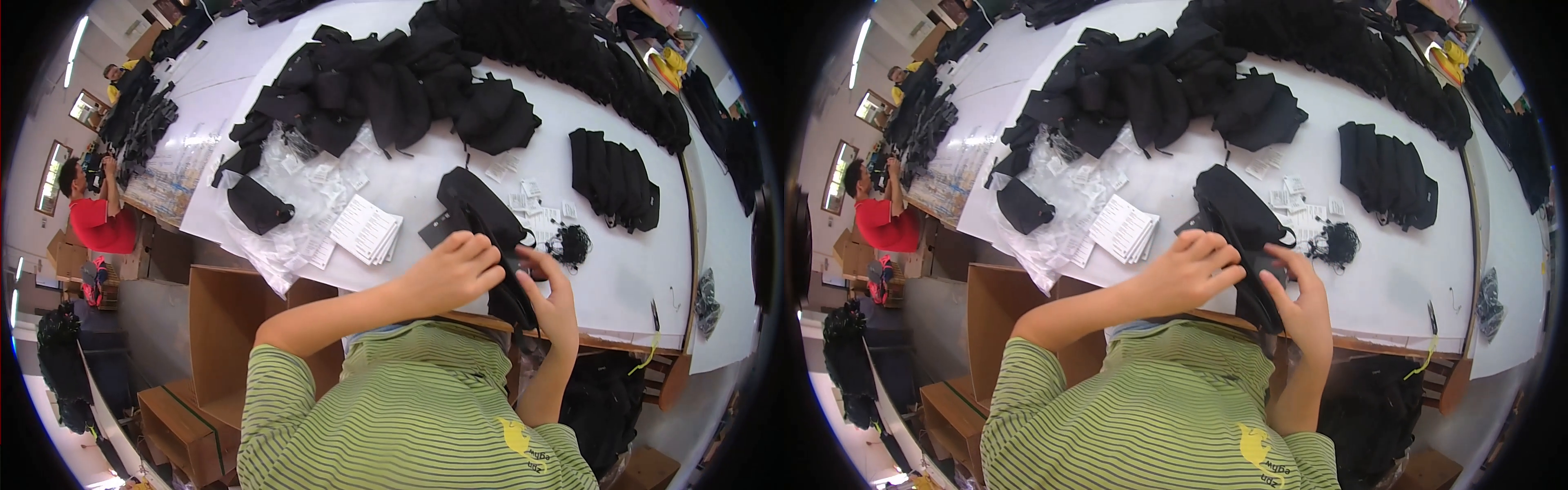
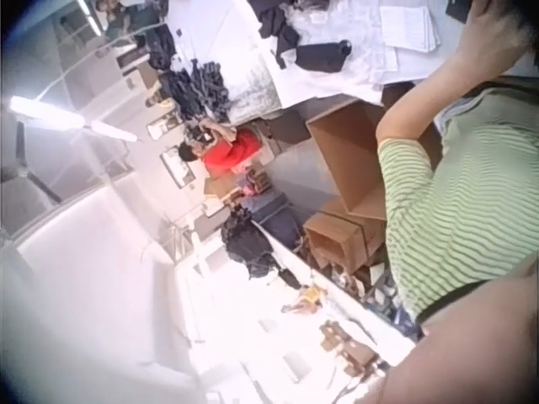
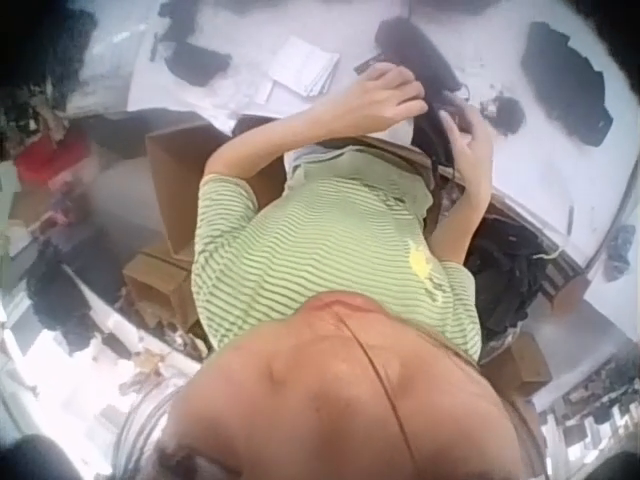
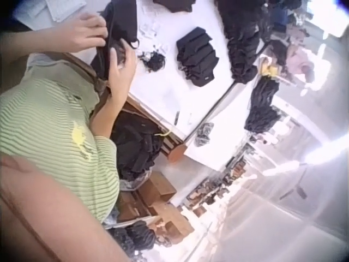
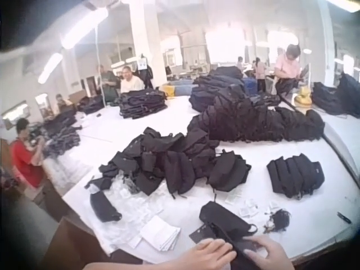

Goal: Inspecting black garment accessories, attaching labels, and organizing them on a workbench.

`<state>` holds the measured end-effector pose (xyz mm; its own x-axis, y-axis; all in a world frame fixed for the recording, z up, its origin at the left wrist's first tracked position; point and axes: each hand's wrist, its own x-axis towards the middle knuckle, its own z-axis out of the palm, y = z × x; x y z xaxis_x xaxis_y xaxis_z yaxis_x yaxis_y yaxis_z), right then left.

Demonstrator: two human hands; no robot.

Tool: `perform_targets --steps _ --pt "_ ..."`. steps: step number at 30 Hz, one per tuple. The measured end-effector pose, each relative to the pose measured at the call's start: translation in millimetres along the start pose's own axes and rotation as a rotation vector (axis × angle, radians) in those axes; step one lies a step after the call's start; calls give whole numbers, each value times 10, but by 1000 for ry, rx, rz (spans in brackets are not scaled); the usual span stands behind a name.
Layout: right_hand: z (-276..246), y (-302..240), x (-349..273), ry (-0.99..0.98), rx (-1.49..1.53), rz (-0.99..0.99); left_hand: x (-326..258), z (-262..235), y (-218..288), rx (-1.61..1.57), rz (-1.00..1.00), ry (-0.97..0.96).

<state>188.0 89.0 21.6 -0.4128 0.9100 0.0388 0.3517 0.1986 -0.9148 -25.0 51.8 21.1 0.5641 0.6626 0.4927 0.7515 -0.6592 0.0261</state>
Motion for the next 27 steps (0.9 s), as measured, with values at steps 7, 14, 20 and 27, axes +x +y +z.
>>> perform_targets --steps 7,14,20,27 --pt "0 -20 -149 -250 209 145 -164 94 105 -134 15 -25" --pt "5 46 -184 -203 41 119 -136 105 -41 -188 27 -24" --pt "20 13 -172 -129 8 46 -206 183 -35 -317 108 -60" --pt "55 -23 -171 -88 -55 3 -208 184 40 -406 46 -213"
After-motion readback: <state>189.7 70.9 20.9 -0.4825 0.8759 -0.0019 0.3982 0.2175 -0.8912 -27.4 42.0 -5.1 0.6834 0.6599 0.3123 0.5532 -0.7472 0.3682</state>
